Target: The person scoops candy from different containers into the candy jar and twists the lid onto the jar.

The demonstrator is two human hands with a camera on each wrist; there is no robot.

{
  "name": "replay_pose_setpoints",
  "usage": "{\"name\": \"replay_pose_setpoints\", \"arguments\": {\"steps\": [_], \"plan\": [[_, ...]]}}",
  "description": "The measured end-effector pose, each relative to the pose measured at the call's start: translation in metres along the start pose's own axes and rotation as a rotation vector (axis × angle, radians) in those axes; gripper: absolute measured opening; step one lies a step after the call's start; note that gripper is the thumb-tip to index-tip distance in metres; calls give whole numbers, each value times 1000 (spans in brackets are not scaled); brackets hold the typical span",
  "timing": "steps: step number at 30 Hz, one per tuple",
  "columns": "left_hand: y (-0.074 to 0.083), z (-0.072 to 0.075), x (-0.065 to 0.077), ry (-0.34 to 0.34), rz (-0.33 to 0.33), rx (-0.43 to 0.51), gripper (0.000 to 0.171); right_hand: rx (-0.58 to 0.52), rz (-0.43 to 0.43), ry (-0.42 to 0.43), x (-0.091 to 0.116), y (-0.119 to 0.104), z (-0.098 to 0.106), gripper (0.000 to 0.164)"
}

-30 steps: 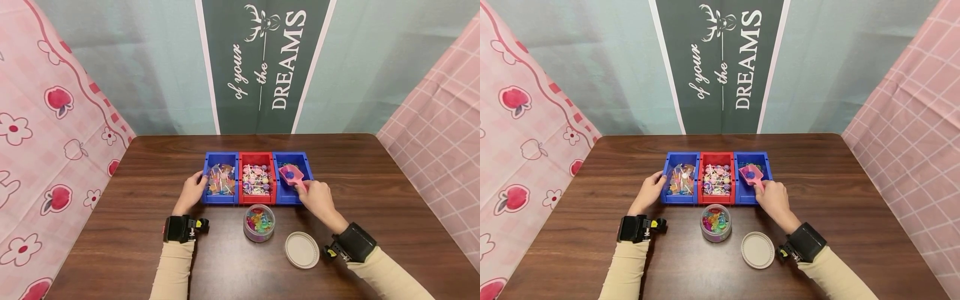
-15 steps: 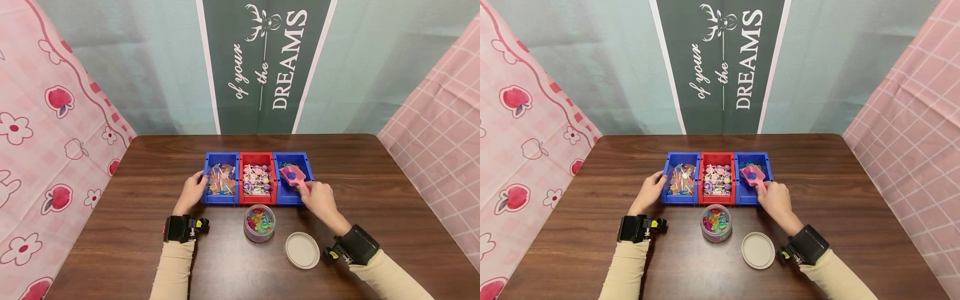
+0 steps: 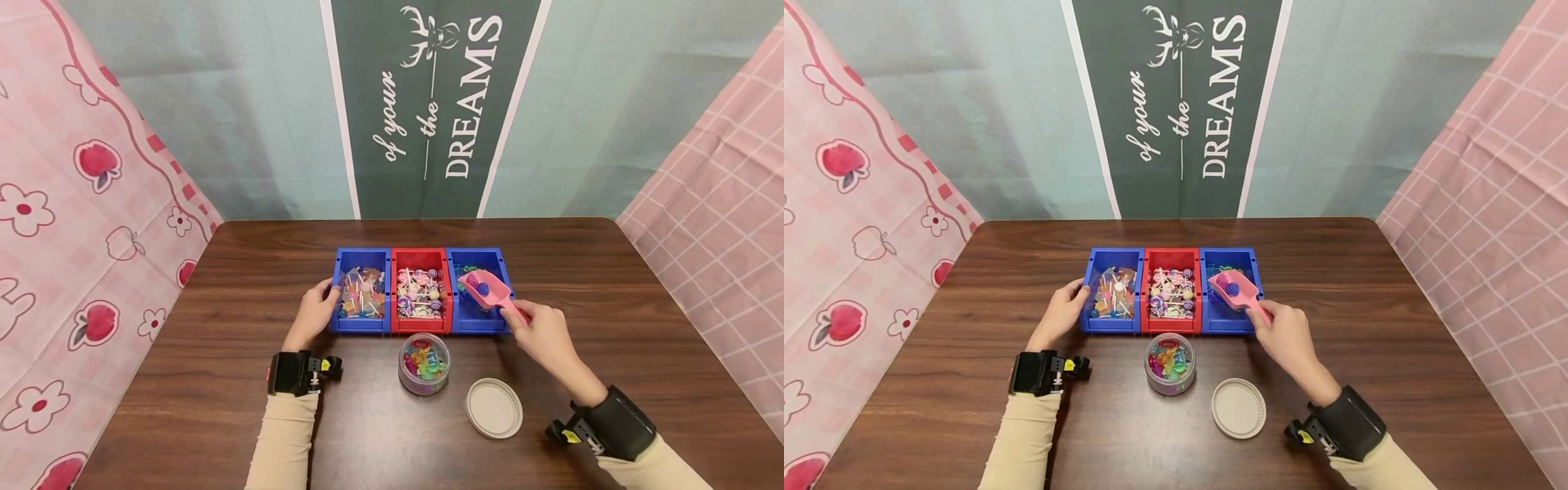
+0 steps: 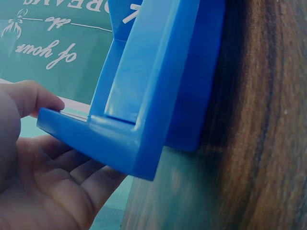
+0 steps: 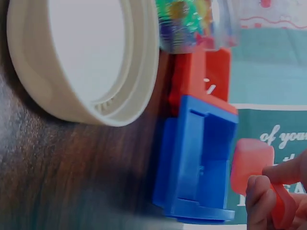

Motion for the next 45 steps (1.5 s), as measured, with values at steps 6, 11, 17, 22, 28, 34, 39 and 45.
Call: {"name": "replay_pose_setpoints", "arguments": {"steps": [6, 11, 17, 22, 28, 34, 39, 45], "plan": [[1, 0, 0, -2, 5, 8, 45, -50, 60, -28, 12, -7, 15, 22], [0, -1, 0, -10, 14, 11, 46, -93, 104, -104, 22, -13, 18, 23], [-1, -2, -1, -14, 20, 10, 46, -140, 185, -159, 32, -19, 17, 21], [-1, -1, 0, -18, 27, 17, 46, -178, 230, -207, 37, -21, 16, 22], [-1, -1, 0, -21, 26, 14, 46, -208, 246, -279, 39, -21, 17, 21], [0, -1, 0, -18, 28, 10, 46, -197, 284, -302, 40, -20, 17, 22], [0, 0, 0, -17, 29, 9, 46, -180, 324, -313, 39, -20, 18, 22], [-1, -1, 0, -22, 31, 18, 46, -128, 362, -388, 35, -19, 25, 26]]}}
Point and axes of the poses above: each hand's wrist, its own x-axis away from the middle knuckle, its own z-axis out of the back of the hand, y = z × x, the point moved 1 cm from there along -x, towards the middle knuckle, and after that the axes turned 3 degrees about -y, right-handed, at the moved point
